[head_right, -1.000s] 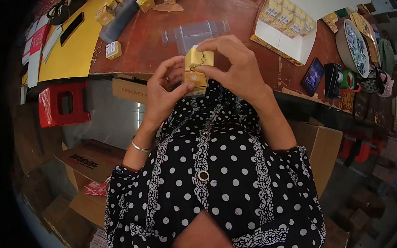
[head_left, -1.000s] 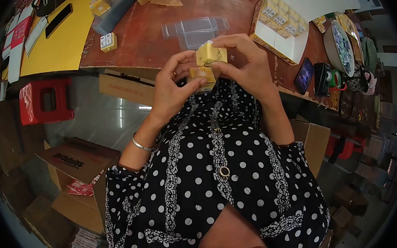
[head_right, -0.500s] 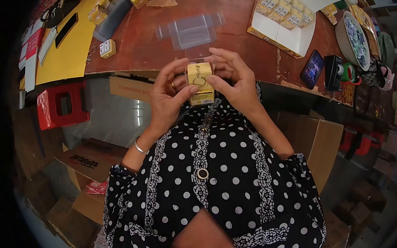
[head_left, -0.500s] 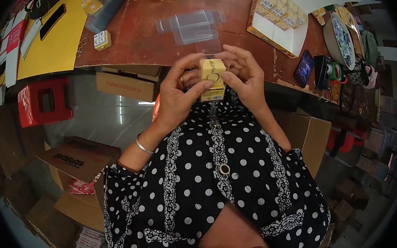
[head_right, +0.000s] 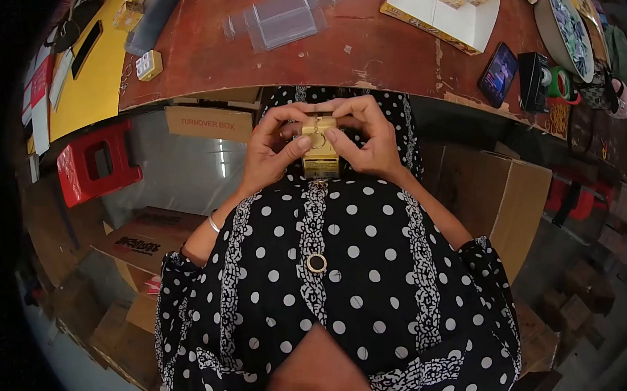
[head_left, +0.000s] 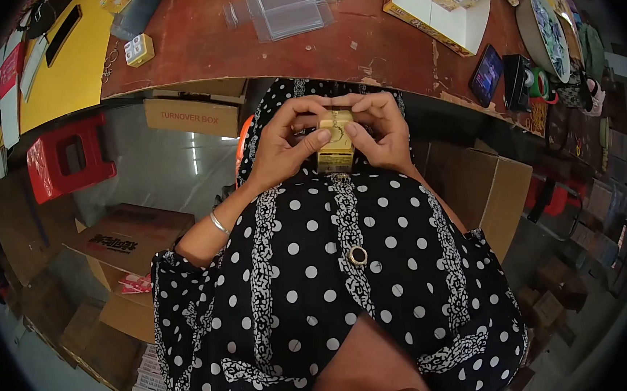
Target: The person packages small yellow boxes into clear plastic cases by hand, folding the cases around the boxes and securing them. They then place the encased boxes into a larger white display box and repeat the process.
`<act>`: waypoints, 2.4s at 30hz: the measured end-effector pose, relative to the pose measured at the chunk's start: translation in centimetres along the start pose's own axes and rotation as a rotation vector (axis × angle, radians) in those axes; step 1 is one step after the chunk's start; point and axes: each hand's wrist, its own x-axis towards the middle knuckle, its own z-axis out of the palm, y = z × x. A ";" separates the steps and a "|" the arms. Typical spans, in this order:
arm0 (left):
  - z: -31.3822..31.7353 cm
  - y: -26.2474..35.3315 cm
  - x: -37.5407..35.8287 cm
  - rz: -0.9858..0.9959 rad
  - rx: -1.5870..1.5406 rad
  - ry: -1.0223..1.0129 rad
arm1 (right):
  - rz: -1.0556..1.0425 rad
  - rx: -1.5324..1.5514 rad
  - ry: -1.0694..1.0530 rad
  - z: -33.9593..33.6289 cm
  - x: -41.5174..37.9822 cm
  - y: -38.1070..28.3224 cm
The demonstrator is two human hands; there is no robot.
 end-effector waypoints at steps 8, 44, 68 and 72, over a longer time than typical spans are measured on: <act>-0.8 -0.5 -0.1 0.010 0.070 -0.002 | -0.096 -0.302 -0.130 -1.1 0.3 -0.4; 0.0 1.5 -0.4 0.002 0.198 -0.063 | -0.211 -0.314 -0.179 -2.2 0.5 -0.9; 0.6 2.7 2.6 0.029 0.136 0.094 | 0.478 -0.630 1.038 -43.9 -4.2 -9.0; 0.1 2.5 2.6 0.024 0.165 0.095 | 0.646 -0.557 0.910 -44.7 -3.6 -9.1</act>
